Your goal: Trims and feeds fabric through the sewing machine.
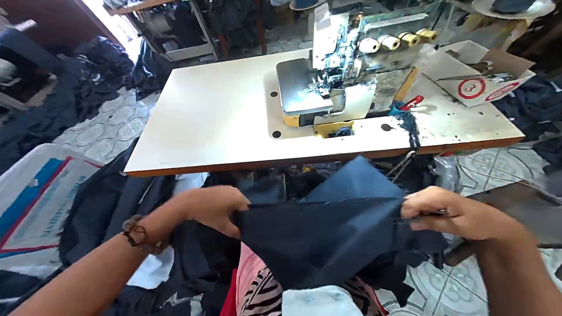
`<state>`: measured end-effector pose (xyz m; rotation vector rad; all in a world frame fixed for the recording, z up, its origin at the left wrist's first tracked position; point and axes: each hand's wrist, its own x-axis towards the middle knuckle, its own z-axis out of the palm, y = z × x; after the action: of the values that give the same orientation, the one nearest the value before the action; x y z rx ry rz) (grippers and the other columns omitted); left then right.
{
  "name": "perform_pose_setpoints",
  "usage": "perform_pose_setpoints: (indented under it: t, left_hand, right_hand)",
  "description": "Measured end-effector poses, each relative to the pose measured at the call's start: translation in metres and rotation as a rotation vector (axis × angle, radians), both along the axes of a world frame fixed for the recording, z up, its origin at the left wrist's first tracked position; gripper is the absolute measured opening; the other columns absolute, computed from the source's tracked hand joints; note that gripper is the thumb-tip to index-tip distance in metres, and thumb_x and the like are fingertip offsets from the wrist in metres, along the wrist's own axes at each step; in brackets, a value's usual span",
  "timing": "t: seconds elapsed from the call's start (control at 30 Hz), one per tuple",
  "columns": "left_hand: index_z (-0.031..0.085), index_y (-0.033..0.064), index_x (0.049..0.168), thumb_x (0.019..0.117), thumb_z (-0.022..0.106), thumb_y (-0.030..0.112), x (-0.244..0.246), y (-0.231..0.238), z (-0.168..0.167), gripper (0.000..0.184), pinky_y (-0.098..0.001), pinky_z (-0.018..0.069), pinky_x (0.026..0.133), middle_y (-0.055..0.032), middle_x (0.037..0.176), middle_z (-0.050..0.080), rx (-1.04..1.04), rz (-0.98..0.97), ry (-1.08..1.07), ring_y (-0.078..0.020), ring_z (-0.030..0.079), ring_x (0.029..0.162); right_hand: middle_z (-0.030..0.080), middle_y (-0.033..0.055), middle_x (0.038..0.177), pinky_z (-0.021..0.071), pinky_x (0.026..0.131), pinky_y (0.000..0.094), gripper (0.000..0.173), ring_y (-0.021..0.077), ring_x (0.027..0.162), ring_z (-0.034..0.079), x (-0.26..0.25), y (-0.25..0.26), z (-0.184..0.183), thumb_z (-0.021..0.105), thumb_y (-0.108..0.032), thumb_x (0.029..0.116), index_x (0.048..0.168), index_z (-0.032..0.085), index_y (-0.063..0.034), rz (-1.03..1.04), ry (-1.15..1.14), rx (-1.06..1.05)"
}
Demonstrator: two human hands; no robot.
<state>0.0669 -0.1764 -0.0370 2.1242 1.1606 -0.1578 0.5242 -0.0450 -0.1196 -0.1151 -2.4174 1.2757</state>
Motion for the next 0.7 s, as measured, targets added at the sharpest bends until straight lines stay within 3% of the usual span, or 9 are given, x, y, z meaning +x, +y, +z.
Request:
perform_pose_setpoints:
  t: [0.03,0.07,0.13,0.2,0.27,0.3,0.4,0.5,0.7]
  left_hand:
    - [0.07,-0.0077,0.084,0.0756,0.086,0.014,-0.021,-0.005,-0.001,0.029,-0.0485,0.0534,0.068,-0.0184,0.076,0.067,0.089,0.123,0.037,-0.0279,0.065,0.071]
    - [0.07,-0.0004,0.08,0.0724,0.086,0.017,-0.046,-0.005,-0.006,0.025,-0.0404,0.0551,0.066,-0.011,0.072,0.066,0.2,0.239,0.076,-0.0206,0.065,0.067]
    - [0.072,0.0037,0.077,0.0761,0.086,0.015,-0.08,0.008,0.011,0.018,-0.0441,0.0557,0.071,-0.0081,0.074,0.068,0.24,0.334,0.11,-0.0202,0.067,0.072]
    - [0.074,0.0047,0.086,0.0861,0.076,0.017,-0.104,0.018,0.032,0.012,-0.0352,0.0559,0.076,-0.0027,0.085,0.07,0.29,0.305,-0.044,-0.0104,0.066,0.08]
    - [0.074,0.006,0.096,0.0934,0.067,0.012,-0.107,0.022,0.044,0.01,-0.0194,0.0573,0.077,0.0059,0.09,0.074,0.35,0.387,-0.234,0.004,0.067,0.082]
    - [0.073,0.0048,0.099,0.0955,0.064,0.01,-0.105,0.024,0.047,0.011,-0.0173,0.057,0.079,0.0066,0.092,0.074,0.398,0.439,-0.308,0.0058,0.067,0.083]
    - [0.07,0.0026,0.094,0.0906,0.07,0.004,-0.094,0.035,0.046,0.003,-0.0223,0.0594,0.076,0.0037,0.085,0.073,0.575,0.61,-0.481,0.0004,0.068,0.078]
    - [0.065,0.0052,0.09,0.0881,0.072,0.001,-0.089,0.046,0.041,0.008,-0.0218,0.0587,0.073,0.006,0.081,0.071,0.697,0.652,-0.604,0.0005,0.067,0.073]
    - [0.065,0.0,0.092,0.0931,0.07,0.009,-0.075,0.073,0.038,0.01,-0.0209,0.0558,0.067,0.0005,0.076,0.068,0.824,0.63,-0.521,0.0001,0.063,0.067]
  right_hand:
    - [0.057,-0.0128,0.074,0.0409,0.063,0.0063,0.025,-0.0125,0.07,0.051,0.011,0.002,-0.007,0.06,-0.036,0.1023,0.091,0.065,-0.014,-0.071,-0.023,-0.023]
    - [0.059,-0.0154,0.075,0.0408,0.063,0.0054,0.023,-0.0142,0.07,0.051,0.018,0.004,-0.014,0.062,-0.037,0.1008,0.092,0.067,-0.0167,-0.143,-0.052,-0.051]
    - [0.061,-0.0189,0.075,0.0416,0.063,0.0052,0.019,-0.0154,0.069,0.051,0.023,0.003,-0.028,0.065,-0.038,0.096,0.089,0.07,-0.0203,-0.259,-0.095,-0.121]
    - [0.059,-0.0215,0.074,0.041,0.061,0.0048,0.018,-0.0165,0.067,0.05,0.017,0.004,-0.042,0.066,-0.04,0.0945,0.086,0.069,-0.0245,-0.302,-0.117,-0.159]
    - [0.057,-0.0219,0.069,0.0381,0.057,0.0046,0.02,-0.017,0.063,0.047,0.008,0.004,-0.051,0.067,-0.042,0.093,0.082,0.068,-0.0247,-0.323,-0.117,-0.168]
    - [0.057,-0.0223,0.068,0.0375,0.056,0.0045,0.021,-0.0174,0.061,0.047,0.005,0.004,-0.052,0.067,-0.042,0.0927,0.081,0.068,-0.0243,-0.329,-0.125,-0.17]
    - [0.06,-0.0174,0.072,0.0406,0.06,0.0063,0.018,-0.0163,0.065,0.049,0.004,0.006,-0.045,0.068,-0.028,0.0924,0.084,0.07,-0.0121,-0.304,-0.178,-0.183]
    - [0.063,-0.0093,0.076,0.043,0.065,0.0088,0.014,-0.0135,0.07,0.052,0.004,0.001,-0.033,0.065,-0.011,0.0908,0.086,0.068,0.0018,-0.271,-0.23,-0.188]
    - [0.062,-0.0059,0.077,0.0433,0.065,0.0113,0.016,-0.0108,0.069,0.052,0.007,-0.018,-0.039,0.064,-0.01,0.0939,0.09,0.069,0.005,-0.313,-0.223,-0.22]
